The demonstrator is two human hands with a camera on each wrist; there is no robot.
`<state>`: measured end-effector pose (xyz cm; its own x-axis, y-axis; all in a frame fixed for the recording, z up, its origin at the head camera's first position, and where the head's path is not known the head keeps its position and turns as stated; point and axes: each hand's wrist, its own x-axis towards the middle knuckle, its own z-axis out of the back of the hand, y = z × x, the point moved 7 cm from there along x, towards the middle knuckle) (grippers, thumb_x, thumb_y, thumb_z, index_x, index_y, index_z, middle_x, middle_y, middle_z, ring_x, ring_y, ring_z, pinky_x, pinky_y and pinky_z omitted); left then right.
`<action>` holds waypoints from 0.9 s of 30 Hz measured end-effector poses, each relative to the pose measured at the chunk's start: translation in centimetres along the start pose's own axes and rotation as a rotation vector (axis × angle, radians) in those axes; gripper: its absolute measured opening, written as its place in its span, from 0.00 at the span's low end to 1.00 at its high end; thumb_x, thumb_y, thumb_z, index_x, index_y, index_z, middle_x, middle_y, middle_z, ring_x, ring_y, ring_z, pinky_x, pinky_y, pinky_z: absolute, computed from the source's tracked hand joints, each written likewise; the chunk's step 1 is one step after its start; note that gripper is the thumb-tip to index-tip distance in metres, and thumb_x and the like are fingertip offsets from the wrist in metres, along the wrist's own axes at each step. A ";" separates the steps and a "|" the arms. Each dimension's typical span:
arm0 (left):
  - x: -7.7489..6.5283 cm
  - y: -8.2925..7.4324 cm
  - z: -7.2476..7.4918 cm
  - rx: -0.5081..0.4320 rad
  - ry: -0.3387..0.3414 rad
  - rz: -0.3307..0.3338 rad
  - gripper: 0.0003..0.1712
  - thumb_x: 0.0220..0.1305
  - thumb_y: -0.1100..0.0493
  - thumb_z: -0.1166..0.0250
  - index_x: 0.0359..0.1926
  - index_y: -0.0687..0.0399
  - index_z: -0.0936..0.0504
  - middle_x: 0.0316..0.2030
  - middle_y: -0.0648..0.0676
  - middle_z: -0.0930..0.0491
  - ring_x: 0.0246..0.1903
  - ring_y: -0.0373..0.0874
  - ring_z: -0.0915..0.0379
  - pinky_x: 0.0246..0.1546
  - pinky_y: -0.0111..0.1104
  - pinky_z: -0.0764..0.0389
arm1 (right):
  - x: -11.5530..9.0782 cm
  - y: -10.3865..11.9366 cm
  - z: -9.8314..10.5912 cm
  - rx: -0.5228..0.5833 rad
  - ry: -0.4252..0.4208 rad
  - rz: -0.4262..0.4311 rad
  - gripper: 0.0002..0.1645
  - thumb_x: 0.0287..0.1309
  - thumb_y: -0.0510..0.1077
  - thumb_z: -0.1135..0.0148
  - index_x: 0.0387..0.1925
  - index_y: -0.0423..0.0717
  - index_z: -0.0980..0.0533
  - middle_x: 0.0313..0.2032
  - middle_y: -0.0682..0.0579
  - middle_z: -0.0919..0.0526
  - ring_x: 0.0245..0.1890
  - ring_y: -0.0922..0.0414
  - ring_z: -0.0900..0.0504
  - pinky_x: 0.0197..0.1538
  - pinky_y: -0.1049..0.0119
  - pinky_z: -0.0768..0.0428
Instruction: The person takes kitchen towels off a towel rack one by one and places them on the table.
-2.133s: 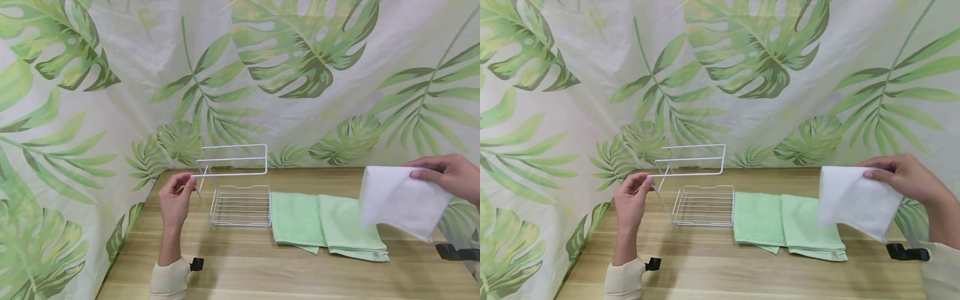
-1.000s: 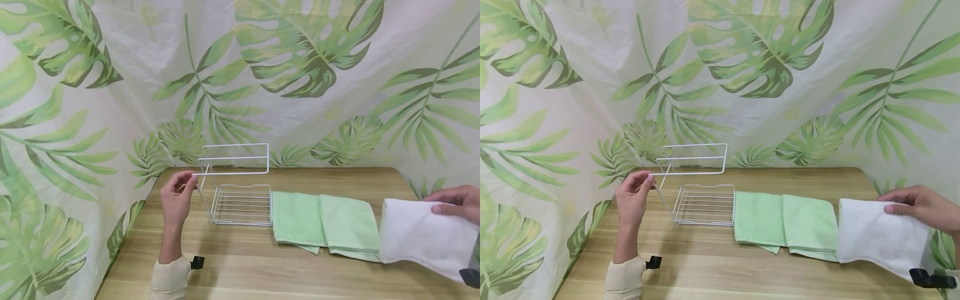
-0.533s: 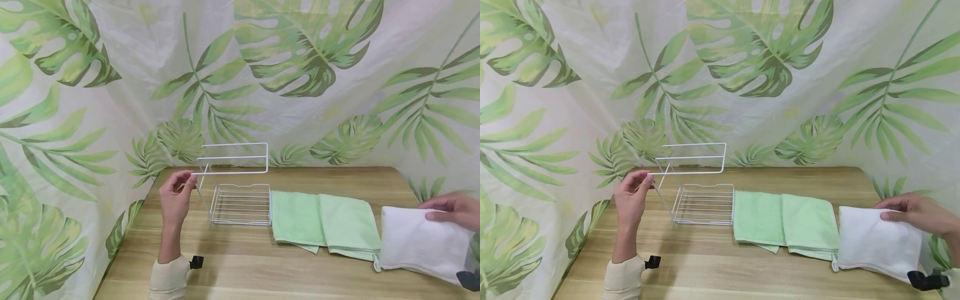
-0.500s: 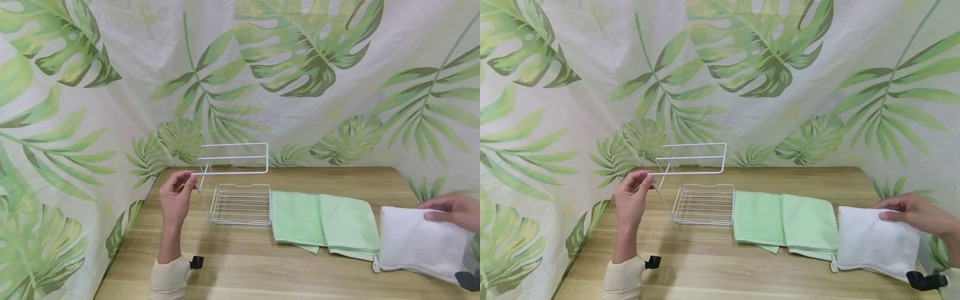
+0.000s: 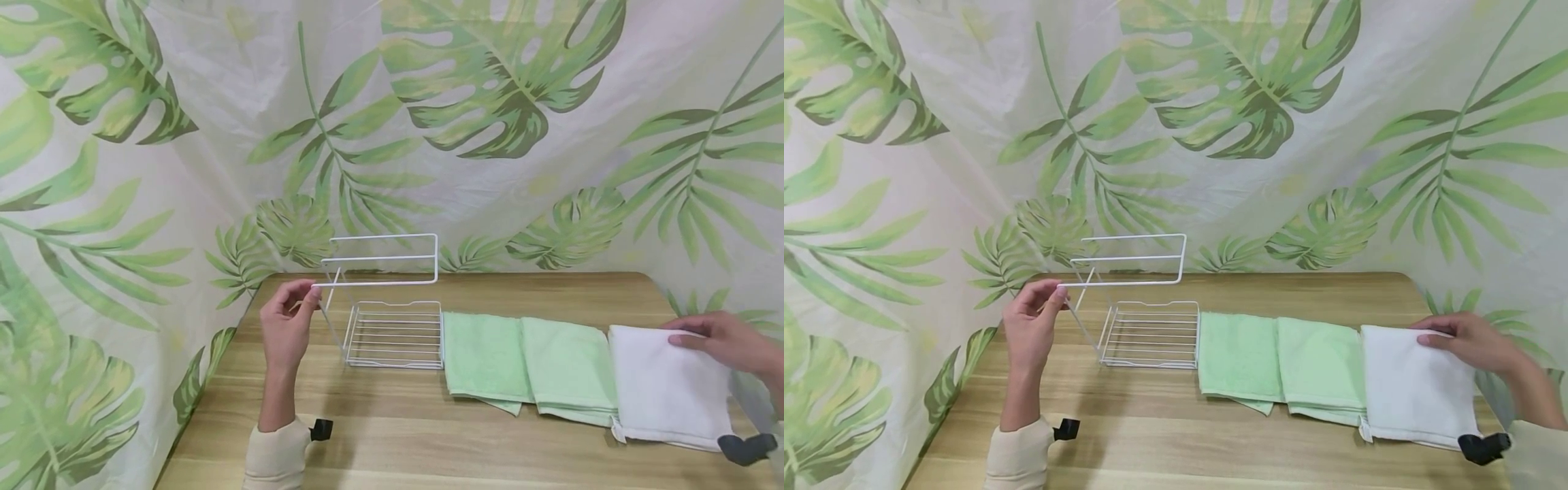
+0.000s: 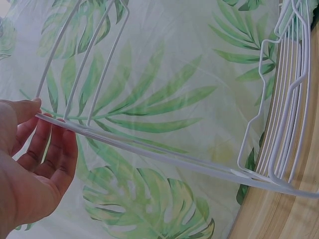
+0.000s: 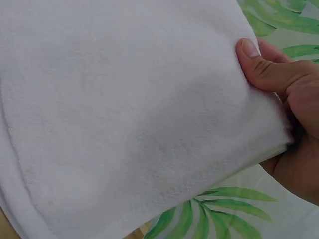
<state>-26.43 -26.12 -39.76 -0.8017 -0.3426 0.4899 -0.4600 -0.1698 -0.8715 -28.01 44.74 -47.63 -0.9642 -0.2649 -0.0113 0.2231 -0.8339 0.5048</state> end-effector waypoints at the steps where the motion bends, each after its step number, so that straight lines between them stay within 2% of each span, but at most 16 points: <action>1: 0.0 0.0 0.0 0.000 0.000 0.002 0.10 0.70 0.70 0.29 0.48 0.75 0.15 0.32 0.43 0.15 0.30 0.33 0.18 0.37 0.22 0.11 | 0.1 -0.1 -0.1 -0.014 -0.028 0.002 0.15 0.72 0.42 0.30 0.51 0.34 0.13 0.42 0.46 0.07 0.39 0.84 0.25 0.36 0.77 0.22; 2: 0.0 0.0 0.0 0.000 0.000 0.005 0.10 0.70 0.70 0.29 0.48 0.75 0.15 0.32 0.43 0.15 0.30 0.33 0.18 0.37 0.22 0.11 | 0.3 -0.1 -0.2 -0.015 -0.047 0.013 0.14 0.71 0.42 0.30 0.49 0.35 0.13 0.42 0.46 0.07 0.39 0.84 0.25 0.36 0.78 0.23; 6: 0.0 0.0 0.0 -0.006 0.001 0.007 0.10 0.70 0.71 0.29 0.48 0.75 0.15 0.32 0.44 0.15 0.30 0.34 0.18 0.37 0.22 0.11 | 0.7 -0.4 -0.7 -0.019 -0.130 0.060 0.10 0.67 0.40 0.27 0.45 0.37 0.11 0.38 0.68 0.10 0.41 0.86 0.27 0.35 0.83 0.26; 7: 0.0 0.1 0.0 -0.008 0.002 0.007 0.10 0.70 0.71 0.29 0.48 0.75 0.15 0.32 0.44 0.15 0.30 0.34 0.18 0.37 0.22 0.11 | 0.9 -0.5 -0.8 -0.024 -0.144 0.068 0.09 0.67 0.40 0.26 0.44 0.38 0.11 0.38 0.70 0.10 0.40 0.86 0.27 0.35 0.83 0.27; 9: 0.0 0.1 0.0 -0.009 0.002 0.004 0.10 0.70 0.71 0.29 0.48 0.75 0.15 0.32 0.43 0.15 0.30 0.34 0.18 0.37 0.22 0.11 | 1.2 -0.6 -1.1 -0.029 -0.165 0.084 0.09 0.66 0.39 0.26 0.44 0.38 0.11 0.37 0.68 0.10 0.40 0.86 0.27 0.35 0.84 0.27; 13: 0.1 0.0 0.0 -0.010 0.001 0.000 0.10 0.70 0.71 0.29 0.48 0.75 0.15 0.32 0.44 0.15 0.30 0.34 0.17 0.37 0.22 0.11 | 1.8 -1.0 -1.8 -0.048 -0.187 0.106 0.08 0.64 0.38 0.25 0.43 0.39 0.11 0.37 0.45 0.07 0.40 0.86 0.26 0.35 0.83 0.27; 15: 0.1 0.0 0.0 -0.012 0.001 0.001 0.10 0.70 0.71 0.29 0.48 0.76 0.15 0.32 0.44 0.15 0.30 0.34 0.17 0.37 0.23 0.10 | 2.0 -1.2 -2.2 -0.059 -0.182 0.103 0.09 0.64 0.39 0.24 0.43 0.39 0.11 0.39 0.38 0.08 0.40 0.86 0.27 0.35 0.82 0.26; 20: 0.1 0.1 0.0 -0.023 0.003 0.006 0.12 0.69 0.71 0.29 0.48 0.79 0.17 0.32 0.44 0.15 0.30 0.34 0.18 0.37 0.24 0.10 | 2.2 -1.7 -3.0 -0.071 -0.173 0.072 0.09 0.64 0.40 0.25 0.45 0.40 0.12 0.42 0.34 0.09 0.40 0.88 0.30 0.36 0.78 0.25; 27: 0.1 0.0 -0.1 -0.024 0.005 0.001 0.12 0.69 0.72 0.30 0.49 0.80 0.17 0.32 0.43 0.16 0.30 0.33 0.18 0.37 0.24 0.11 | 2.4 -1.9 -4.1 -0.044 -0.182 0.053 0.10 0.64 0.40 0.25 0.45 0.39 0.12 0.46 0.31 0.10 0.42 0.89 0.32 0.37 0.82 0.27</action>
<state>-26.49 -26.08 -39.71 -0.8038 -0.3385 0.4892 -0.4683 -0.1469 -0.8713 -30.17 43.76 -52.16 -0.9601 -0.2202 0.1726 0.2763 -0.8426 0.4622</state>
